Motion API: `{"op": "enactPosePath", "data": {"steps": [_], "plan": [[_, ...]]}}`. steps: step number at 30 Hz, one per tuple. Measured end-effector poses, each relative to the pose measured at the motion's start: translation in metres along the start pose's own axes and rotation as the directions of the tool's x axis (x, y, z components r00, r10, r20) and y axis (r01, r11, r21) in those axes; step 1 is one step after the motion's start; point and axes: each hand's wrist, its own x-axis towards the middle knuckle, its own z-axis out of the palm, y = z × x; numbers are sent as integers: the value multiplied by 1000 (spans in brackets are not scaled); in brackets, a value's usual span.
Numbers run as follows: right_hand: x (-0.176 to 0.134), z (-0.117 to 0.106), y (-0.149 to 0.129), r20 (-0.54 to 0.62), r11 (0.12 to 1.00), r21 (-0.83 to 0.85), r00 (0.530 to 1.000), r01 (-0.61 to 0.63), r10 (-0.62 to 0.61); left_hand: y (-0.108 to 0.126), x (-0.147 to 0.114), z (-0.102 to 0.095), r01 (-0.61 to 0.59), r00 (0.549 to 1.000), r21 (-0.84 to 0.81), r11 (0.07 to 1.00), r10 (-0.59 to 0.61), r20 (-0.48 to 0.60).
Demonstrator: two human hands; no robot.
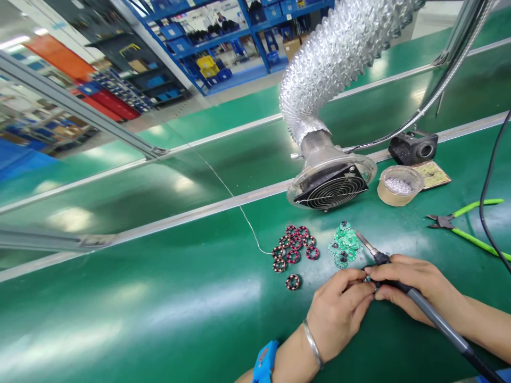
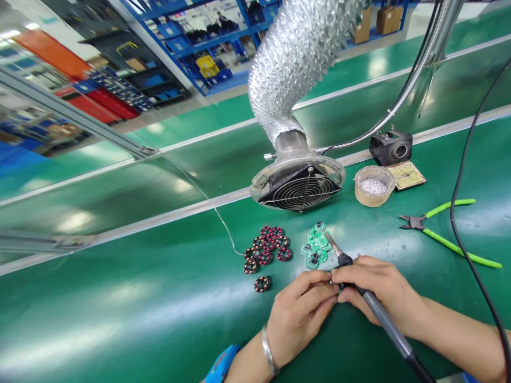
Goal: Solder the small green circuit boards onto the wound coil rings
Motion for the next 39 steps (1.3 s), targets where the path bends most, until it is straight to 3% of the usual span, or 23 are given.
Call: {"op": "enactPosePath", "data": {"steps": [7,14,17,20,23,26,29,32,35,39], "plan": [[-3,2,8,53,994,45,994,-101,99,4,1,2,3,1000,85,996,-4,5],[-6,0,15,76,993,-14,990,-121,121,-3,6,-2,136,989,-245,960,-148,-29],[-8,0,14,66,995,-78,995,-68,73,-5,-9,-25,188,982,-211,959,-182,50],[-7,2,11,54,995,-97,998,-24,29,-12,-38,-62,235,970,-12,972,-234,65],[-4,5,9,35,994,-104,999,23,-19,-25,-68,-93,289,957,169,942,-291,-16],[-3,6,9,31,992,-114,999,46,-43,-34,-84,-105,374,927,308,875,-347,-139],[-4,6,9,28,992,-116,998,50,-48,-35,-77,-102,392,920,437,809,-354,-171],[-4,4,8,24,991,-127,999,41,-38,-31,-57,-93,274,960,517,811,-260,-103],[-2,3,7,-4,992,-123,1000,27,-28,-27,-41,-81,194,977,543,817,-211,-32],[0,2,4,-29,994,-109,999,14,-17,-20,-32,-67,196,971,528,826,-238,13]]}}
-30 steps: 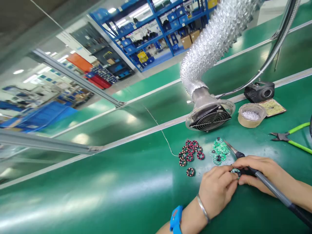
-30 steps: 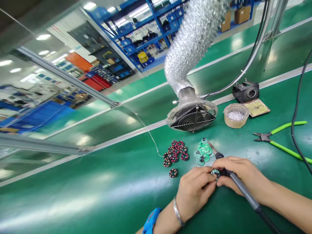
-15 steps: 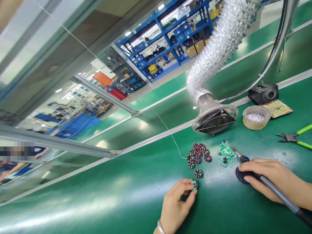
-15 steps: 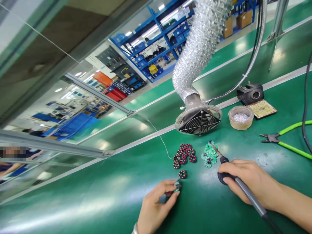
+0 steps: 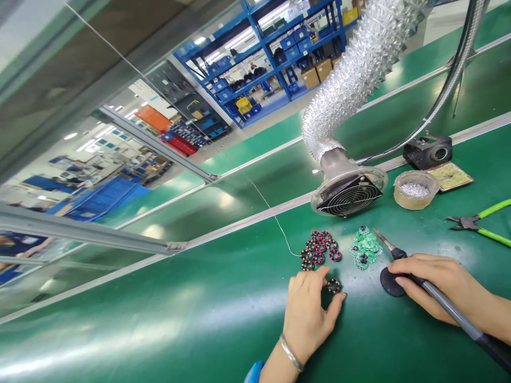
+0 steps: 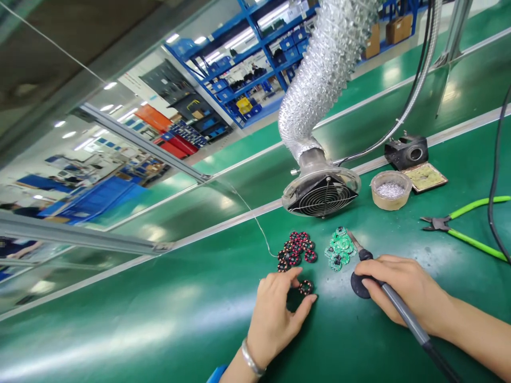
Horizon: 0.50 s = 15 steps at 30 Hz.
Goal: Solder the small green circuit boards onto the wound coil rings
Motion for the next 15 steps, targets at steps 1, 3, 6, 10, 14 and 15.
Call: {"op": "enactPosePath", "data": {"steps": [1,3,6,10,14,15], "plan": [[0,0,-1,-3,1000,3,1000,-1,1,3,1,1,1,1000,-21,1000,0,23],[-1,0,-2,-7,1000,10,1000,-17,17,6,2,0,4,997,-67,998,1,78],[-3,0,-3,0,998,6,998,-65,65,9,5,-2,-4,991,-118,993,20,133],[-1,-5,-3,65,1000,-3,998,-22,22,25,17,3,-44,993,-275,960,72,92],[3,-8,-1,80,1000,13,997,17,-18,53,37,20,-136,982,-402,906,178,70],[4,-8,-1,64,1000,17,998,9,-10,59,42,25,-147,978,-411,899,193,73]]}}
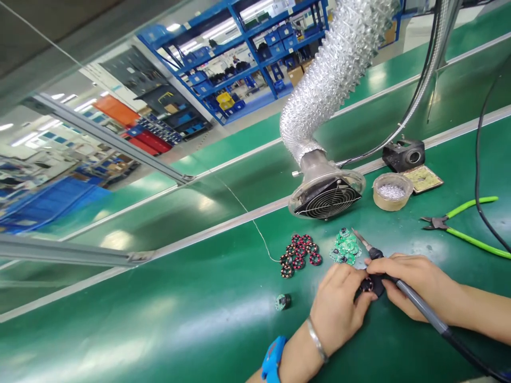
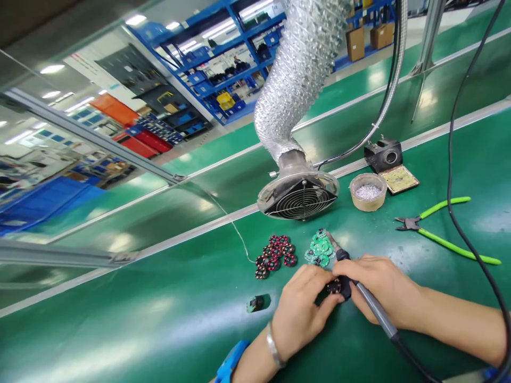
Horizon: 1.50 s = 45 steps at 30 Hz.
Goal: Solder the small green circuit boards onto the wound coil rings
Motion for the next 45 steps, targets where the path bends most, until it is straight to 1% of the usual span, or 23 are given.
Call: {"op": "enactPosePath", "data": {"steps": [3,6,7,9,12,14,16,18,21,24,26,28,30,32,35,38,40,41,43,44,45], "plan": [[-2,2,1,-45,1000,14,999,-18,19,0,7,12,-2,1000,-51,999,1,-24],[-5,4,1,-59,1000,9,998,-9,9,-5,3,17,1,996,-86,996,-8,-87],[-5,5,1,-61,1000,5,998,-13,13,-7,1,17,-1,996,-89,996,-7,-90],[-5,5,0,-78,1000,9,997,-25,25,-9,-1,16,-10,998,-117,993,3,-64],[-4,6,0,-113,999,23,993,-33,35,-10,1,11,-21,1000,-243,970,16,-22],[-4,8,-1,-135,999,13,990,-35,36,-9,4,8,-4,1000,-314,949,-4,-27],[-5,9,-2,-155,999,-2,987,-38,37,-7,7,4,18,999,-337,941,-33,-38],[-6,10,-4,-166,999,-11,985,-38,35,-5,8,2,18,999,-324,946,-33,-40],[-5,11,-6,-158,1000,6,987,7,-6,-6,4,-3,-25,998,-287,958,9,-56],[-2,15,-8,-143,996,11,986,83,-81,-8,-3,-10,-60,992,-285,957,25,-124],[1,18,-10,-150,993,-19,981,121,-122,-10,-7,-13,-63,983,-301,952,7,-184],[3,19,-12,-158,989,-42,976,145,-150,-11,-7,-13,-32,979,-312,950,-33,-202],[3,18,-14,-169,989,-23,974,149,-151,-11,-6,-10,11,986,-312,950,-62,-152],[1,14,-16,-198,988,43,970,150,-139,-10,-3,-6,13,995,-312,950,-42,-85],[-2,7,-15,-253,979,146,962,144,-104,-11,2,0,-36,999,-318,947,22,-49],[-3,2,-10,-277,985,148,960,90,-46,-14,3,-3,-100,995,-285,953,91,-46],[-3,2,-6,-250,993,106,968,56,-28,-16,3,-9,-152,988,-296,943,139,-67],[-2,2,-5,-210,995,90,977,44,-24,-18,2,-12,-158,986,-314,936,132,-104],[-1,4,-3,-113,997,82,994,9,0,-21,2,-18,-111,973,-324,939,36,-229],[-1,6,-3,-68,996,87,998,-7,13,-23,2,-20,-59,958,-300,952,-31,-286],[0,7,-3,-35,995,95,999,-20,23,-25,3,-20,-5,944,-253,967,-79,-321]]}}
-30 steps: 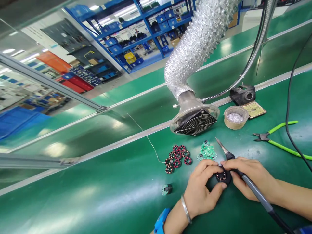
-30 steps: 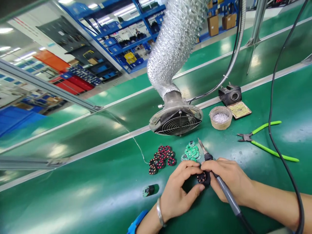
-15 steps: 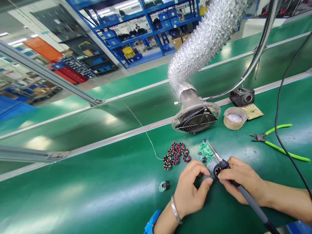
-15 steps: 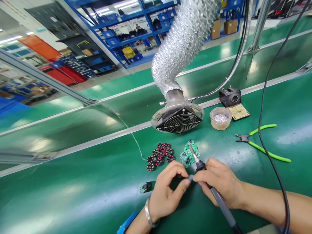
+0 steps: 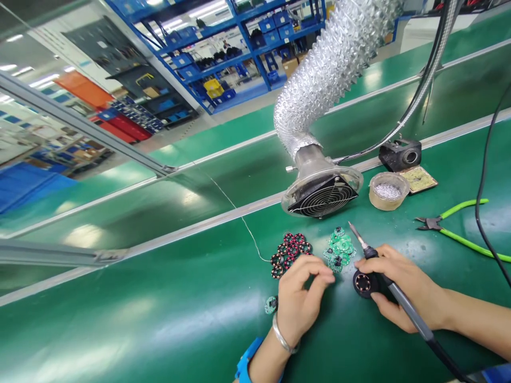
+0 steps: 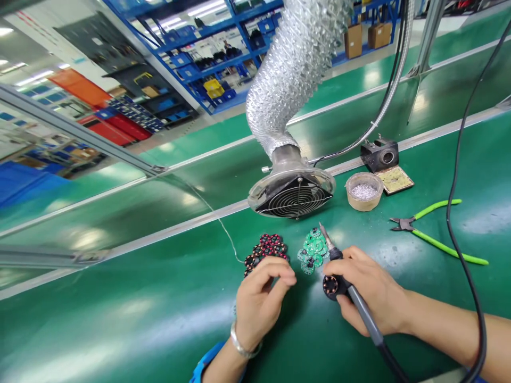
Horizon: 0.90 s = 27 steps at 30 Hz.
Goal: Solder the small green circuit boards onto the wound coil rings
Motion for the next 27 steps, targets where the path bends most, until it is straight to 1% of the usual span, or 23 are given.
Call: {"op": "enactPosePath", "data": {"steps": [1,4,6,8,10,12,13,15,16,17,19,20,22,24,25,27], "plan": [[0,2,0,19,1000,4,1000,-7,7,-2,0,1,22,1000,76,997,-22,-11],[1,6,0,38,1000,-7,999,15,-15,-6,-1,7,38,996,299,954,-59,60],[1,7,1,50,998,-50,999,22,-20,-7,-4,12,46,992,414,909,-88,84],[1,8,1,62,994,-109,998,30,-24,-7,-7,15,59,988,474,879,-119,99],[2,7,0,64,988,-148,997,46,-37,-6,-9,14,70,984,472,879,-139,112],[2,5,-1,58,986,-158,997,57,-48,-4,-9,13,105,983,412,905,-157,94],[2,4,-1,52,986,-157,998,53,-45,-2,-9,12,139,980,355,924,-180,83],[3,1,-4,22,990,-137,999,47,-44,4,-9,12,253,958,168,953,-271,90],[4,-1,-5,1,991,-120,998,57,-58,7,-9,14,330,935,46,943,-333,123],[5,-2,-7,-16,991,-108,996,83,-85,10,-9,15,408,904,-75,910,-391,174],[9,-4,-10,-27,978,-112,983,178,-182,17,-10,19,527,843,-265,808,-457,283],[10,-5,-12,-5,965,-125,973,230,-233,19,-10,20,562,822,-323,761,-470,322],[13,-7,-13,51,939,-161,953,303,-299,23,-10,22,594,801,-378,710,-479,360],[14,-10,-12,74,927,-189,946,323,-314,24,-9,21,593,802,-384,708,-475,363],[14,-13,-10,60,932,-197,953,303,-297,23,-8,20,573,815,-372,731,-459,353],[11,-19,-3,-18,959,-184,975,214,-221,20,-7,19,462,873,-306,832,-366,322]]}}
